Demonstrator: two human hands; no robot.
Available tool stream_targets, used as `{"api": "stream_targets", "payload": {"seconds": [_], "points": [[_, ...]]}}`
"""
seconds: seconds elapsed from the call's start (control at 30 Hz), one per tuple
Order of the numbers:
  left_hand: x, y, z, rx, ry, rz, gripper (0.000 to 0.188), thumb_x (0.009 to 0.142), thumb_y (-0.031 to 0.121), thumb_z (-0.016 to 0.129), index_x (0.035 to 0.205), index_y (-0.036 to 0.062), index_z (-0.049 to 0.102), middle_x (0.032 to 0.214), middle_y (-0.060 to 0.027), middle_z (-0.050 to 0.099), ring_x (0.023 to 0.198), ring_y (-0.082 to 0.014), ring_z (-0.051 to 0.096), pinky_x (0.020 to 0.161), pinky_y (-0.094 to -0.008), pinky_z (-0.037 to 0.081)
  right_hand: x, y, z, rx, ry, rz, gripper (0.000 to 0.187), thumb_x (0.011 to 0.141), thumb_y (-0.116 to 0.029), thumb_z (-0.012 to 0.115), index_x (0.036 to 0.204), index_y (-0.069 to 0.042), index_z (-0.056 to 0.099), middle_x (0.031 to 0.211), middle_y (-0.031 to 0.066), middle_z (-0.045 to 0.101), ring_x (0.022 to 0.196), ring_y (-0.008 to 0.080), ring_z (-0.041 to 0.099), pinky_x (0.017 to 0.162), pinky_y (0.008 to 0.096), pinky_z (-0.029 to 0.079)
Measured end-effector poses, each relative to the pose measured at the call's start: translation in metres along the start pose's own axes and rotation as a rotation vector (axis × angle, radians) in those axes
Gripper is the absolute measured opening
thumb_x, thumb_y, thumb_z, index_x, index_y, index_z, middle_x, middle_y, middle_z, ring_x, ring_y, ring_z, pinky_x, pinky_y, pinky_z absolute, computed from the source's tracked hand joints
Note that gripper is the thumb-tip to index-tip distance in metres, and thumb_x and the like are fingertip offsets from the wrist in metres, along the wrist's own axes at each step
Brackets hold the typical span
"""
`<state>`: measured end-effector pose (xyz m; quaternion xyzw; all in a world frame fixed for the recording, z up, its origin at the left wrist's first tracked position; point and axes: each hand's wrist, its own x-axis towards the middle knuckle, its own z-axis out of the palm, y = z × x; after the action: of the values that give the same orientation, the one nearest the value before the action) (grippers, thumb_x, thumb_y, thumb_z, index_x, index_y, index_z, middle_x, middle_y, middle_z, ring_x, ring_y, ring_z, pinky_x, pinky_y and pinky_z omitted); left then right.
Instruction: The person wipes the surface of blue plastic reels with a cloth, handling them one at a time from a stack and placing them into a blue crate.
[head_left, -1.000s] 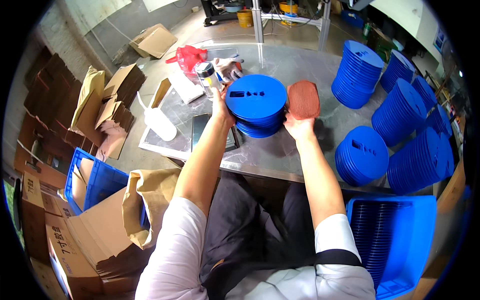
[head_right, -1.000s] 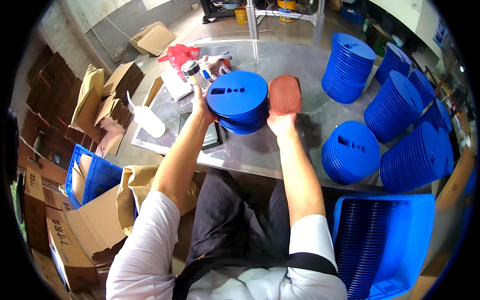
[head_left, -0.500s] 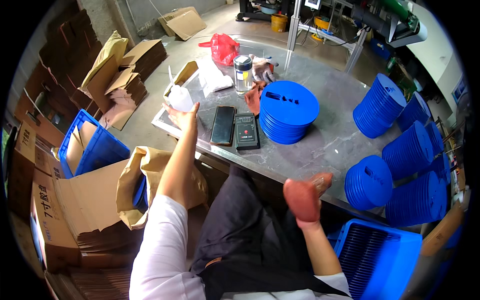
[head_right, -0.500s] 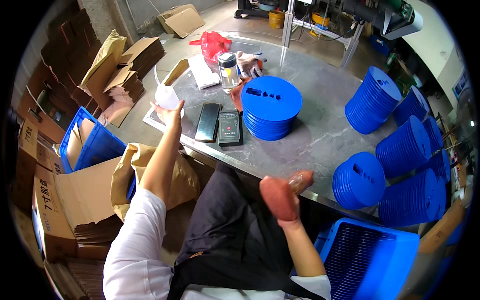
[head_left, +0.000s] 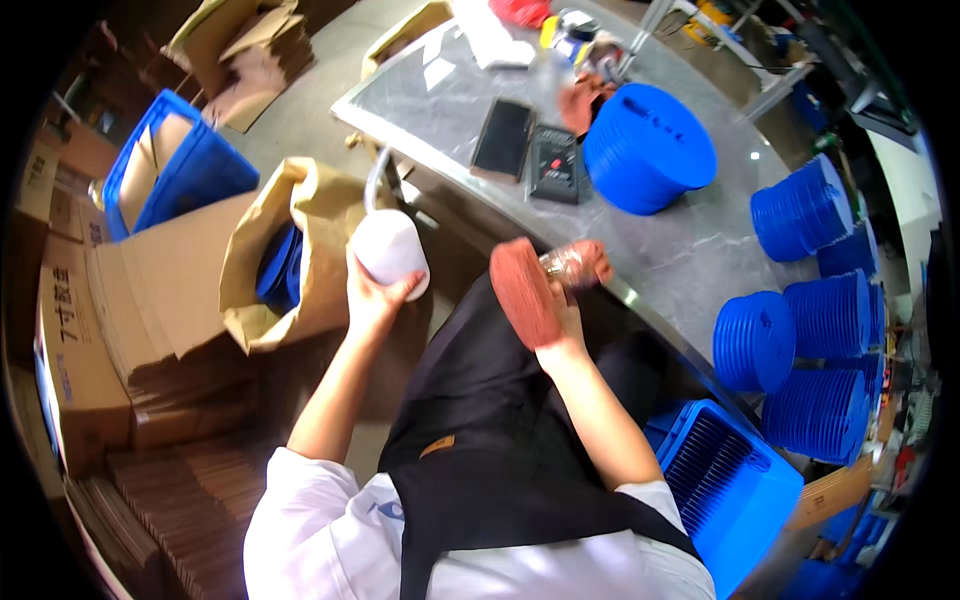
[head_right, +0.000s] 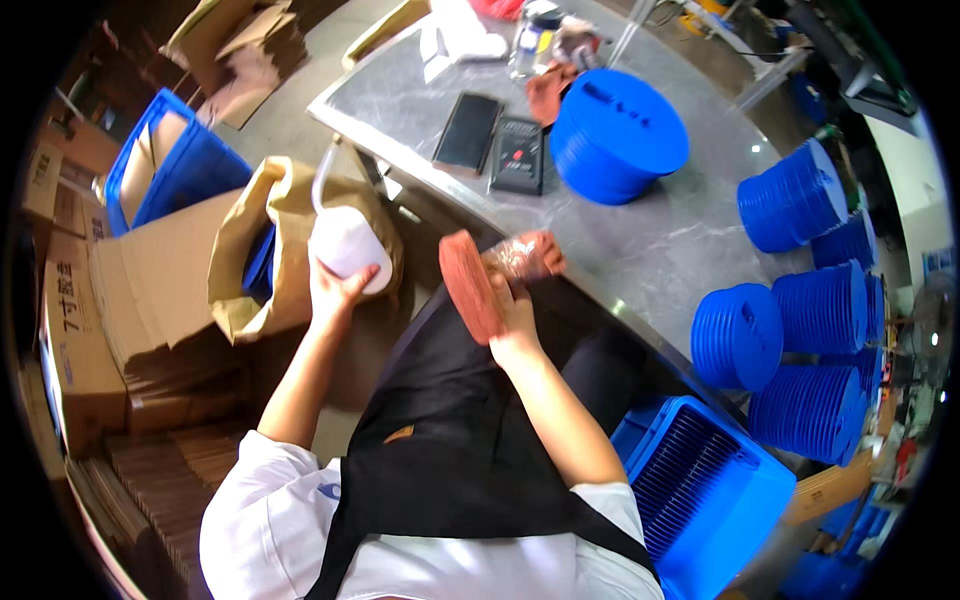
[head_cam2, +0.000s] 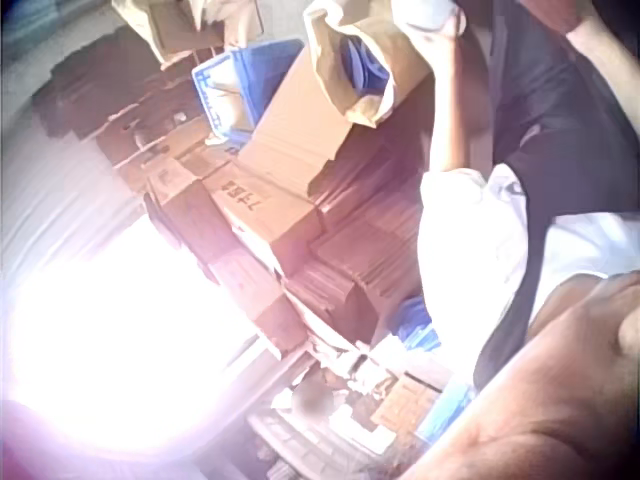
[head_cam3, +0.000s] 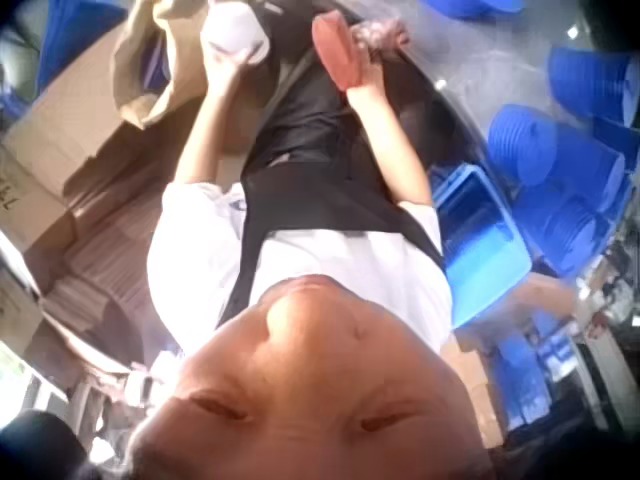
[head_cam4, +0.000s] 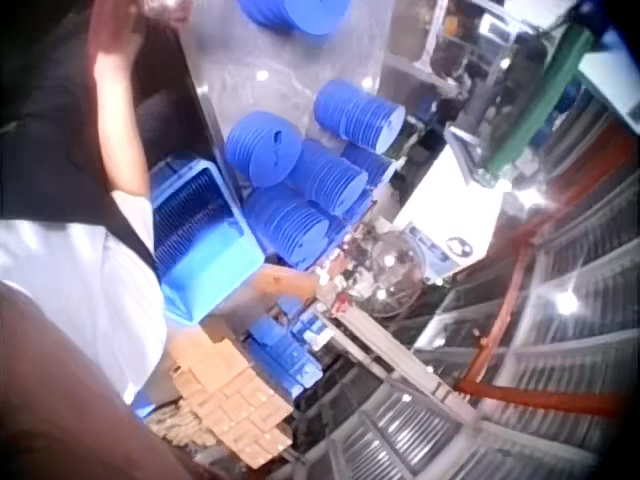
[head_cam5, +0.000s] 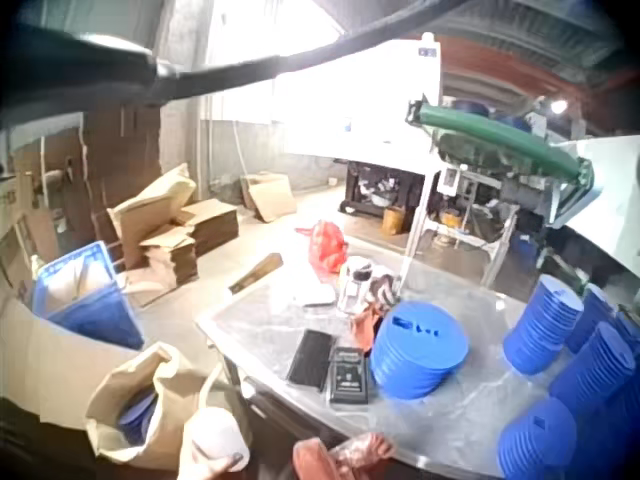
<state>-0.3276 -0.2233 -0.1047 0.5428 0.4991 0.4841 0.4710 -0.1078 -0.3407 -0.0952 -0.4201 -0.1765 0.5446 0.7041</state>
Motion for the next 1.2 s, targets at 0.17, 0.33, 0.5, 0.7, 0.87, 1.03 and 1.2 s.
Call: {"api": "stream_targets", "payload": {"seconds": [0.17,0.33,0.5,0.7,0.87,1.03,1.2], "points": [[-0.104,-0.035,-0.052,0.339,-0.064,-0.096,0.086,0.055,0.017,0.090,0.129,0.0055,0.047,0.119,-0.0134,0.060,0.113,-0.0267,0.058,0.098,-0.0377,0.046,0.034,0.075,0.011,-0.534,-0.324,-0.349,0.042,0.098,-0.031,0.056,0.128,-0.002,0.056,0.117,0.0040,0.062,0.110,0.0118,0.056,0.096,0.0259,0.044],[-0.143,-0.041,-0.065,0.498,-0.179,-0.179,0.086,0.053,0.012,0.089,0.128,0.0048,0.048,0.121,-0.0148,0.057,0.115,-0.0291,0.057,0.099,-0.0373,0.045,0.048,0.108,0.005,0.309,0.004,0.374,0.044,0.101,-0.029,0.048,0.141,-0.013,0.043,0.142,0.0044,0.048,0.130,0.0190,0.047,0.107,0.0363,0.042],[-0.141,-0.044,-0.057,0.495,-0.249,-0.145,0.082,0.055,0.009,0.088,0.127,0.0068,0.049,0.116,-0.0144,0.057,0.111,-0.0328,0.057,0.095,-0.0399,0.047,0.049,0.107,0.005,0.213,0.034,0.395,0.040,0.100,-0.030,0.050,0.137,-0.013,0.048,0.137,0.0046,0.053,0.125,0.0193,0.051,0.106,0.0375,0.044],[-0.121,-0.048,-0.040,0.410,-0.227,-0.113,0.080,0.056,0.011,0.088,0.126,0.0053,0.049,0.117,-0.0157,0.057,0.112,-0.0332,0.057,0.095,-0.0401,0.047,0.040,0.105,-0.003,0.240,-0.043,0.387,0.045,0.094,-0.034,0.063,0.126,-0.003,0.058,0.127,0.0052,0.060,0.118,0.0171,0.056,0.104,0.0346,0.043],[-0.127,-0.053,-0.042,0.459,-0.188,-0.155,0.082,0.055,0.011,0.088,0.127,0.0036,0.049,0.118,-0.0149,0.059,0.113,-0.0299,0.058,0.098,-0.0377,0.046,0.040,0.109,-0.009,0.262,-0.044,0.363,0.044,0.095,-0.032,0.061,0.127,-0.004,0.057,0.128,0.0054,0.059,0.119,0.0167,0.055,0.105,0.0352,0.043],[-0.145,-0.048,-0.050,0.516,-0.218,-0.144,0.080,0.055,0.010,0.088,0.125,0.0036,0.050,0.118,-0.0158,0.059,0.111,-0.0320,0.059,0.097,-0.0384,0.047,0.042,0.105,-0.011,0.348,-0.006,0.405,0.043,0.097,-0.031,0.055,0.135,-0.012,0.049,0.135,0.0057,0.055,0.123,0.0210,0.053,0.106,0.0401,0.044],[-0.150,-0.039,-0.050,0.559,-0.285,-0.028,0.072,0.057,0.009,0.087,0.121,0.0083,0.053,0.108,-0.0140,0.059,0.102,-0.0350,0.059,0.088,-0.0418,0.050,0.040,0.105,-0.012,0.374,0.002,0.378,0.046,0.096,-0.032,0.055,0.138,-0.013,0.047,0.139,0.0068,0.051,0.126,0.0241,0.051,0.107,0.0434,0.043]]}}
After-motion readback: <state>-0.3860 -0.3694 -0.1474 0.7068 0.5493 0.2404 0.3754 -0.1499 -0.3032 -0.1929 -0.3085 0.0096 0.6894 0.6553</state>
